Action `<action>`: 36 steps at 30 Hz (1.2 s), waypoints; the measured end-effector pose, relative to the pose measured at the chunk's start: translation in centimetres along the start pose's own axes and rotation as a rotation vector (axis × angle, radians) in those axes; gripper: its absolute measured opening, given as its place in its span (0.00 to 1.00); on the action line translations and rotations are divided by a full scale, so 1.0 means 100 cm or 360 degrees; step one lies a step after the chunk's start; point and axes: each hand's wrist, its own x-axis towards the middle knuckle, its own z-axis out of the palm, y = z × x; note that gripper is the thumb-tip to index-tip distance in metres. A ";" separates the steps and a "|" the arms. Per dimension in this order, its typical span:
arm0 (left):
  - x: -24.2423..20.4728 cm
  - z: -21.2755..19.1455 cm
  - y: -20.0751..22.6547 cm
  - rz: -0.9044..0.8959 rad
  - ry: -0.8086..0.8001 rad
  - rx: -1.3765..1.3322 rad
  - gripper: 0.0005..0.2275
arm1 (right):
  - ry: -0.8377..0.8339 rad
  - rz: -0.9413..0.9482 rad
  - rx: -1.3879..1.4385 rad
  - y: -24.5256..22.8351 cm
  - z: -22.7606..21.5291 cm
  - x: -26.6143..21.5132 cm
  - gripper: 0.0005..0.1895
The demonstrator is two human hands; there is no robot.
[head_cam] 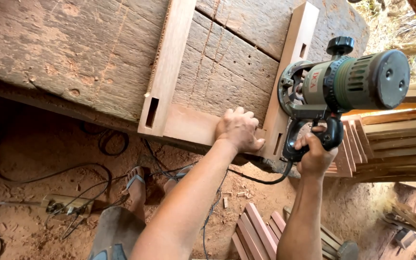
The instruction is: Using a wood router to shape the edges of wooden frame components in a workshop.
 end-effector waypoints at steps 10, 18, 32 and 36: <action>0.001 0.000 0.000 0.0004 0.0029 0.0051 0.21 | -0.0001 -0.0014 0.0033 -0.005 0.021 0.022 0.12; 0.001 -0.001 -0.002 0.0020 -0.0007 0.0009 0.21 | 0.0031 -0.0020 0.0016 -0.005 0.036 0.048 0.12; -0.001 0.000 -0.003 0.0029 -0.0021 -0.0005 0.19 | 0.0034 -0.0026 -0.0021 -0.012 0.074 0.097 0.10; -0.001 0.002 -0.005 0.0043 0.0037 -0.0058 0.19 | 0.0064 -0.0021 -0.0064 -0.003 0.077 0.117 0.11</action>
